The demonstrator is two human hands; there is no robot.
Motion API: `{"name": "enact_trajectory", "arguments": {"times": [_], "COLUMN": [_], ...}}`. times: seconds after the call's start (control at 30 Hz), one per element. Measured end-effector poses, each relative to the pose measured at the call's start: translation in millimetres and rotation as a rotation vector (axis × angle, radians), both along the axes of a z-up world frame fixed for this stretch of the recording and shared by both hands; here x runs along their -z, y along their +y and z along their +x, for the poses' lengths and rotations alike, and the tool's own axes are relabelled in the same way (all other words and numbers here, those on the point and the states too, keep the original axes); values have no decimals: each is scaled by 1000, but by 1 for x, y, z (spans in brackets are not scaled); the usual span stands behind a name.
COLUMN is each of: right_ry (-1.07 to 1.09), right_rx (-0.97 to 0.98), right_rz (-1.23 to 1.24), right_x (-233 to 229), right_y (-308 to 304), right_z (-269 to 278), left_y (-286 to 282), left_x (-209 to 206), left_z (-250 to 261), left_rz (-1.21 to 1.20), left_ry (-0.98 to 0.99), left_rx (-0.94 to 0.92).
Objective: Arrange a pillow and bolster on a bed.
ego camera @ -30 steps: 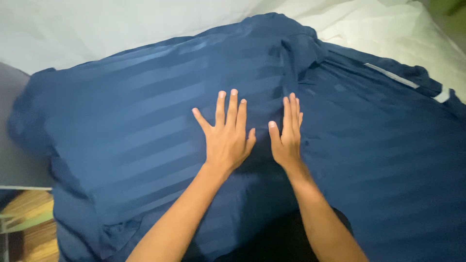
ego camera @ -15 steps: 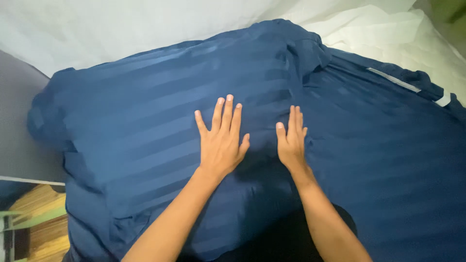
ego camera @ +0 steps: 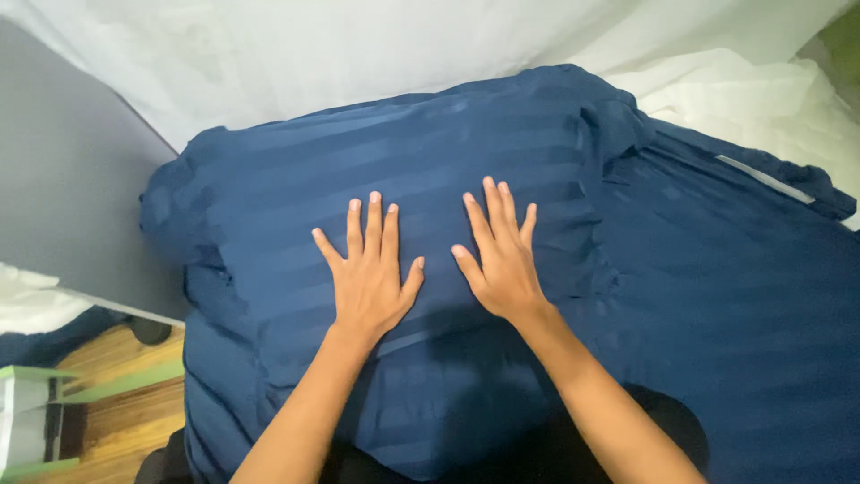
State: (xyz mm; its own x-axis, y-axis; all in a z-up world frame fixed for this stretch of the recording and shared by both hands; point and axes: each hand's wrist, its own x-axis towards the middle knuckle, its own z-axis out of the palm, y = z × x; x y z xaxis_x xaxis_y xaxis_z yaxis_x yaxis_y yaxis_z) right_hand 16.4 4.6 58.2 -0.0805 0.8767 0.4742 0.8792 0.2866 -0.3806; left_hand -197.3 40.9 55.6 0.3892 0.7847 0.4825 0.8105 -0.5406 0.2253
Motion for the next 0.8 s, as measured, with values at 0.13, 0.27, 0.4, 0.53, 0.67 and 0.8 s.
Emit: {"name": "enact_trajectory", "arguments": {"times": [0.13, 0.27, 0.4, 0.53, 0.67, 0.8], "right_ry": [-57, -98, 60, 31, 107, 34], "right_rx": [56, 237, 284, 328, 416, 424], "right_rz": [-62, -91, -14, -3, -104, -49], "right_x": [9, 29, 57, 64, 63, 57], "right_y": [15, 13, 2, -6, -10, -8], "right_z": [-3, 17, 47, 61, 62, 41], "left_y": [-6, -8, -8, -13, -15, -16], "left_x": [6, 10, 13, 16, 17, 18], "left_z": [-5, -7, -7, -12, -16, -18], "left_rz": [-10, -4, 1, 20, 8, 0], "left_ry": [-38, -43, -61, -69, -89, -125], "left_rx": [-11, -25, -24, -35, -38, -24]}}
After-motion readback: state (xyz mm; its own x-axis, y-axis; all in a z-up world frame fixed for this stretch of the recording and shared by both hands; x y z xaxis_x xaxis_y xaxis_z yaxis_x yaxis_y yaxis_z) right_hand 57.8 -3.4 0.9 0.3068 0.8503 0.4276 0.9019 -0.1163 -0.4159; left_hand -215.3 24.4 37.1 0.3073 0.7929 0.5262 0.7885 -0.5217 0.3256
